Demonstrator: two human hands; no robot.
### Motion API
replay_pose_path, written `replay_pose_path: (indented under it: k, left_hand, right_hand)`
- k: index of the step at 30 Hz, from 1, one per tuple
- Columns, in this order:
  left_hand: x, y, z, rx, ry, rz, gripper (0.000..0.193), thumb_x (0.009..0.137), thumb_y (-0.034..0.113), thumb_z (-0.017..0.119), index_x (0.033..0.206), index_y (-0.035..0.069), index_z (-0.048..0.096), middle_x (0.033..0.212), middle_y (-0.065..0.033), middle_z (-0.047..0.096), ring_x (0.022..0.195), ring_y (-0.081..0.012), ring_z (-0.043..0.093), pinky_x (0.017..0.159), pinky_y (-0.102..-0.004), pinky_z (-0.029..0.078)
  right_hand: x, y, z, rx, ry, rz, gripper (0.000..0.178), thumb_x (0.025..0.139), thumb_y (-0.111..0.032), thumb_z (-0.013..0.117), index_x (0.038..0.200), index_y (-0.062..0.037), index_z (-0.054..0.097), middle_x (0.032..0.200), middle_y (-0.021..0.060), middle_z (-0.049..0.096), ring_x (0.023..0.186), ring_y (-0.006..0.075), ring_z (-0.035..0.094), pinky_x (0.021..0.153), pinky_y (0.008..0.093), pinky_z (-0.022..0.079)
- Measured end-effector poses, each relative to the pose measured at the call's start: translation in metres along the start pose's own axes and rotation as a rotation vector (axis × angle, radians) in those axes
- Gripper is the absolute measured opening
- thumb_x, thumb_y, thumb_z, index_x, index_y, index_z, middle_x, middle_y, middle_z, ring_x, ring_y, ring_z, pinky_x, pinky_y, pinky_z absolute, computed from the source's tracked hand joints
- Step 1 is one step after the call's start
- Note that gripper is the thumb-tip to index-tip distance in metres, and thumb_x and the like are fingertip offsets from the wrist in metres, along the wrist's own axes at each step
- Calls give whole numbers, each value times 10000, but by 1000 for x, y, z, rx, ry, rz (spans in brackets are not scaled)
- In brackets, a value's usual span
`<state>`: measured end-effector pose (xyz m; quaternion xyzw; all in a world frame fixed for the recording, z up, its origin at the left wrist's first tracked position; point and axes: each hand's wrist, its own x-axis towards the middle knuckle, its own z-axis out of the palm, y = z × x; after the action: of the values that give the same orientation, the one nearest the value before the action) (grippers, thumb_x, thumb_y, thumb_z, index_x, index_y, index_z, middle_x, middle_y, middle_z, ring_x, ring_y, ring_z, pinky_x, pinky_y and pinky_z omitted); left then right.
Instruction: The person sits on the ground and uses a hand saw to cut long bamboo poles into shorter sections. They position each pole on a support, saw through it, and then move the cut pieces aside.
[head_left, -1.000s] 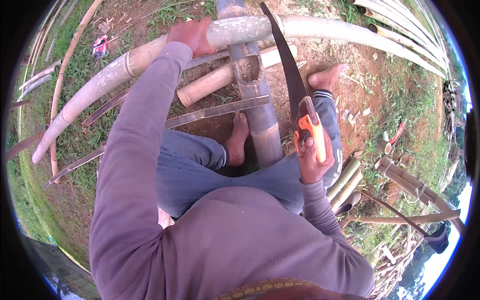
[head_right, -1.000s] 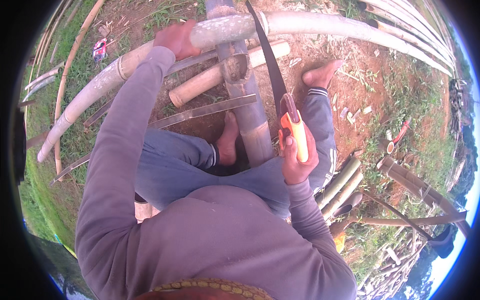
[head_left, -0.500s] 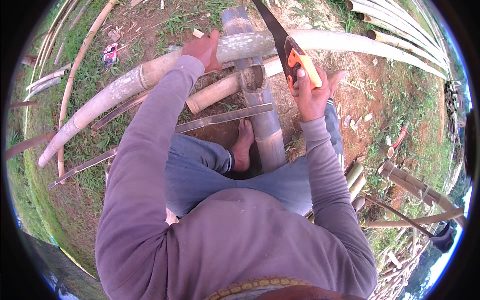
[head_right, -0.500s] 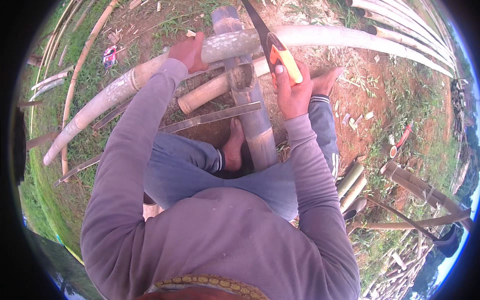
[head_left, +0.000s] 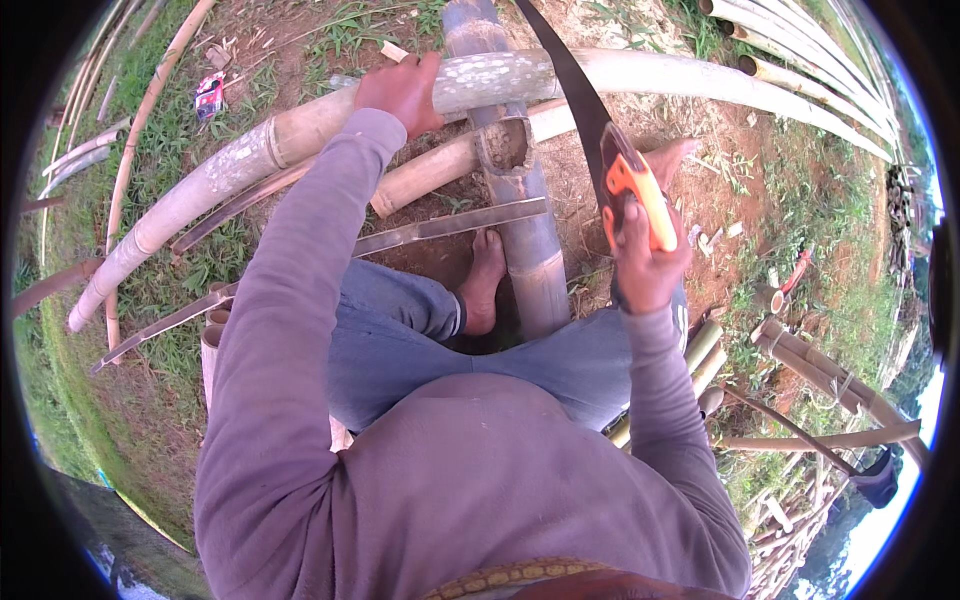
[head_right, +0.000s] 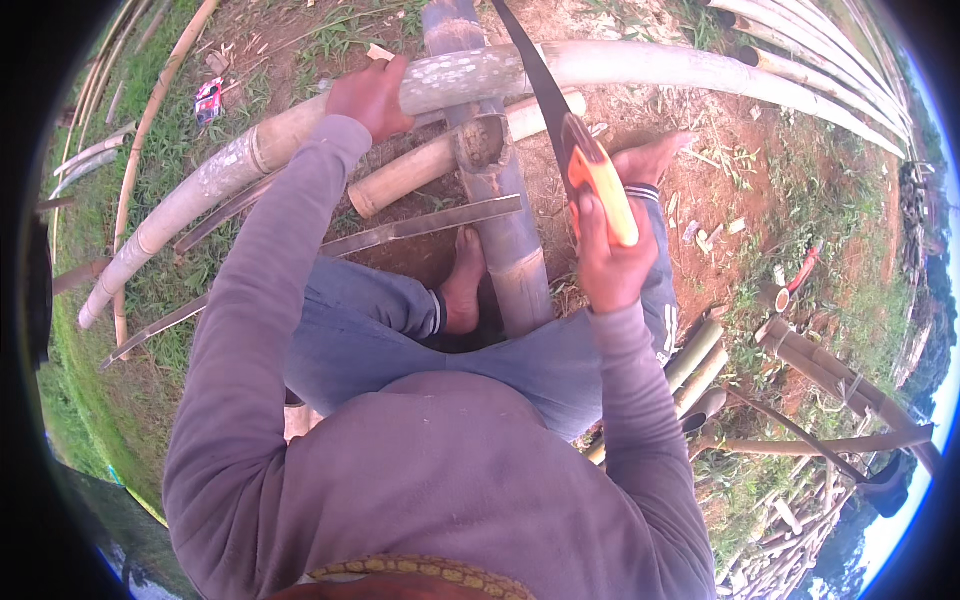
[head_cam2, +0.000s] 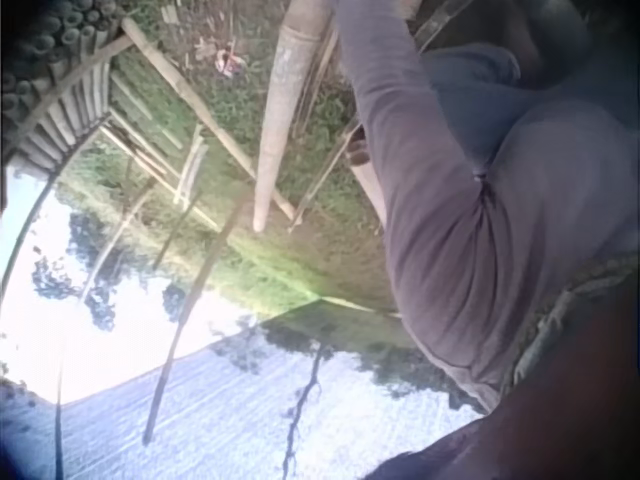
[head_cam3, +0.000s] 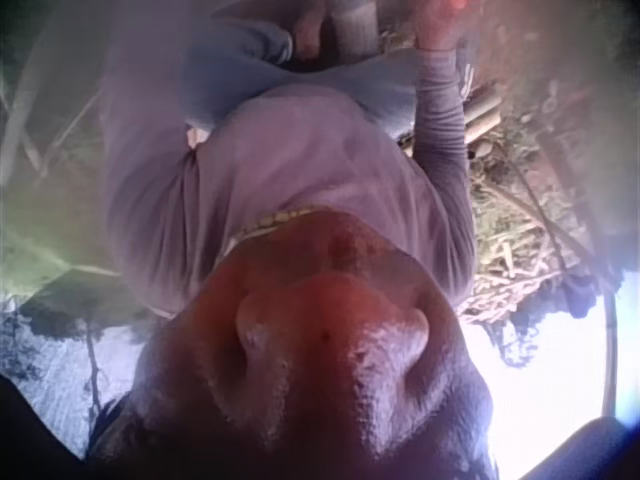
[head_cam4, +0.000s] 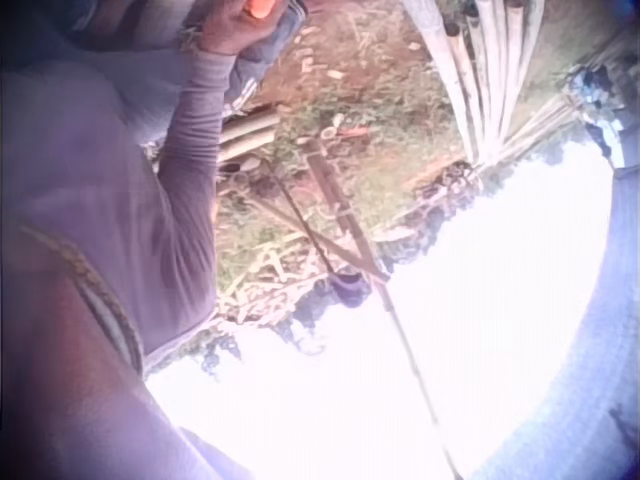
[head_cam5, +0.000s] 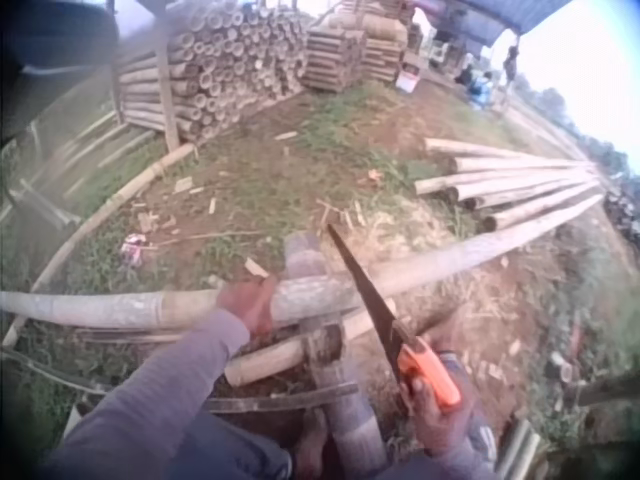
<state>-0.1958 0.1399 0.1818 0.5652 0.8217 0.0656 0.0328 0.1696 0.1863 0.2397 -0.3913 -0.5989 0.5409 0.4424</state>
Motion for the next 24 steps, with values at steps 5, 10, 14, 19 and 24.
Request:
replay_pose_path:
  k: [5, 10, 14, 19, 24]
  left_hand:
    - [4, 14, -23, 8, -102, -44, 738, 736, 362, 879, 1360, 111, 577, 1227, -167, 726, 1096, -409, 735, 952, -519, 600]
    - [-4, -2, -15, -7, -93, -68, 749, 744, 362, 877, 1384, 120, 572, 1255, -169, 723, 1116, -403, 732, 950, -516, 603]
    - [-2, 3, -13, -8, -119, -69, 773, 746, 350, 874, 1419, 129, 563, 1281, -176, 724, 1125, -403, 730, 947, -512, 606]
    - [11, 19, -20, 15, -84, -35, 789, 729, 337, 874, 1424, 132, 560, 1289, -172, 723, 1123, -402, 729, 957, -511, 602]
    - [-1, -1, -24, -49, -144, -108, 716, 725, 347, 932, 1313, 119, 592, 1219, -159, 741, 1122, -381, 741, 958, -509, 605]
  right_hand:
    - [92, -28, 69, -419, -69, -38, 200, 1017, -127, 776, 1107, 38, 709, 859, 23, 706, 728, 57, 621, 615, 239, 480]
    - [-76, -42, -48, -280, -71, 58, 208, 1036, -129, 737, 1128, 52, 692, 882, 45, 699, 767, 67, 659, 626, 228, 503]
    - [-73, -20, -38, -256, 19, -112, 195, 1044, -138, 730, 1088, 49, 695, 885, 46, 706, 780, 84, 671, 645, 229, 508]
    - [104, -21, 70, -317, -46, -35, 280, 1012, -230, 784, 999, 39, 709, 772, 43, 712, 706, 78, 626, 612, 270, 498]
    - [-23, -18, -8, -150, -73, 29, 182, 1026, -110, 753, 1099, 35, 671, 827, 23, 671, 674, 56, 616, 608, 236, 543]
